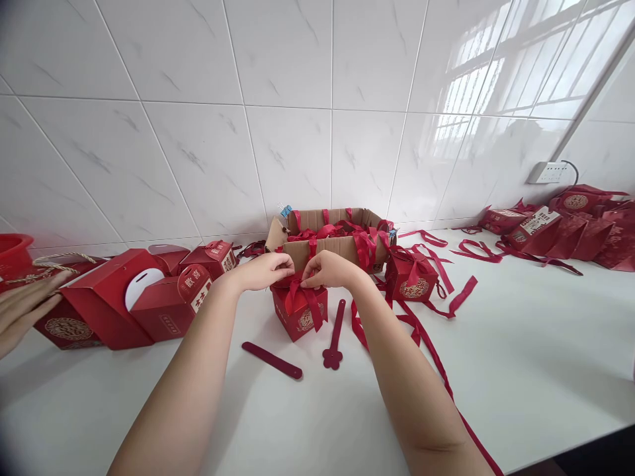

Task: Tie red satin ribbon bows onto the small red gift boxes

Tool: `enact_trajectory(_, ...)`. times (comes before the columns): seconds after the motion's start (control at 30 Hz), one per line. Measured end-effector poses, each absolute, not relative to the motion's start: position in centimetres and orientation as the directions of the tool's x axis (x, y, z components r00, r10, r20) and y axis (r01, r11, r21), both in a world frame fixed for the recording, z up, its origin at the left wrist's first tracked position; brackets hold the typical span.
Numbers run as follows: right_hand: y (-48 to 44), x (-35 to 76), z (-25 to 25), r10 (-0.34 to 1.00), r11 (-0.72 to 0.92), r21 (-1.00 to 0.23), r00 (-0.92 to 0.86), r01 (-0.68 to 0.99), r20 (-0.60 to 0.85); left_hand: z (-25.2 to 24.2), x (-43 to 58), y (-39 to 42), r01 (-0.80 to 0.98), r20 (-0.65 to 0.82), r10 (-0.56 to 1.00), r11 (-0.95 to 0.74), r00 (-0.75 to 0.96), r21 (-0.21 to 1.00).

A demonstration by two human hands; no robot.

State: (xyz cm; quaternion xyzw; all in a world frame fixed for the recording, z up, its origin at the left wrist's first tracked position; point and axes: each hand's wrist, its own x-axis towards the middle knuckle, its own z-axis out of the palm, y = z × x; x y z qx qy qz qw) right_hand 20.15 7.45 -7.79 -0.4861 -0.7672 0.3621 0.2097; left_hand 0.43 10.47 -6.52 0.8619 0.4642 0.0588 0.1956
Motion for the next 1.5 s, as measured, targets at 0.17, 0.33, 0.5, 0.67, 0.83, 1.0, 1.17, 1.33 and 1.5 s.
enact_trajectory(0.17, 7.7, 20.5, -7.9, 0.893, 0.292, -0.759, -0.449, 0.582, -0.001, -6.5, 0.4, 10.4, 0.768, -0.081, 0.817, -0.496, 0.571, 0.406)
enact_trajectory(0.33, 7.5, 20.6, -7.9, 0.871, 0.373, -0.743, -0.485, 0.555, 0.076, -6.6, 0.3, 10.6, 0.767, -0.109, 0.81, -0.489, 0.576, 0.415)
enact_trajectory(0.5, 7.3, 20.5, -7.8, 0.847, 0.399, -0.703, -0.53, 0.589, 0.037, -6.7, 0.3, 10.6, 0.763, -0.109, 0.808, -0.489, 0.578, 0.422)
enact_trajectory(0.67, 7.3, 20.5, -8.0, 0.84, 0.371, -0.664, -0.539, 0.649, -0.057, -6.6, 0.7, 10.4, 0.761, -0.093, 0.814, -0.487, 0.573, 0.428)
enact_trajectory(0.83, 7.3, 20.5, -7.9, 0.834, 0.372, -0.64, -0.545, 0.673, -0.089, -7.0, 0.7, 10.6, 0.77, -0.088, 0.826, -0.474, 0.557, 0.428)
enact_trajectory(1.0, 7.3, 20.6, -7.9, 0.827, 0.381, -0.654, -0.557, 0.653, -0.074, -7.2, 0.3, 11.0, 0.771, -0.094, 0.825, -0.471, 0.557, 0.429)
enact_trajectory(1.17, 7.4, 21.1, -7.8, 0.854, 0.4, -0.695, -0.518, 0.597, 0.046, -7.0, -0.1, 11.1, 0.76, -0.089, 0.818, -0.481, 0.569, 0.437)
enact_trajectory(1.33, 7.4, 21.3, -7.8, 0.884, 0.383, -0.662, -0.464, 0.644, 0.061, -6.8, -0.2, 10.9, 0.74, -0.088, 0.804, -0.49, 0.588, 0.461)
enact_trajectory(1.5, 7.4, 20.9, -7.8, 0.855, 0.45, -0.651, -0.506, 0.611, 0.117, -6.9, -0.2, 10.9, 0.735, -0.089, 0.803, -0.487, 0.589, 0.471)
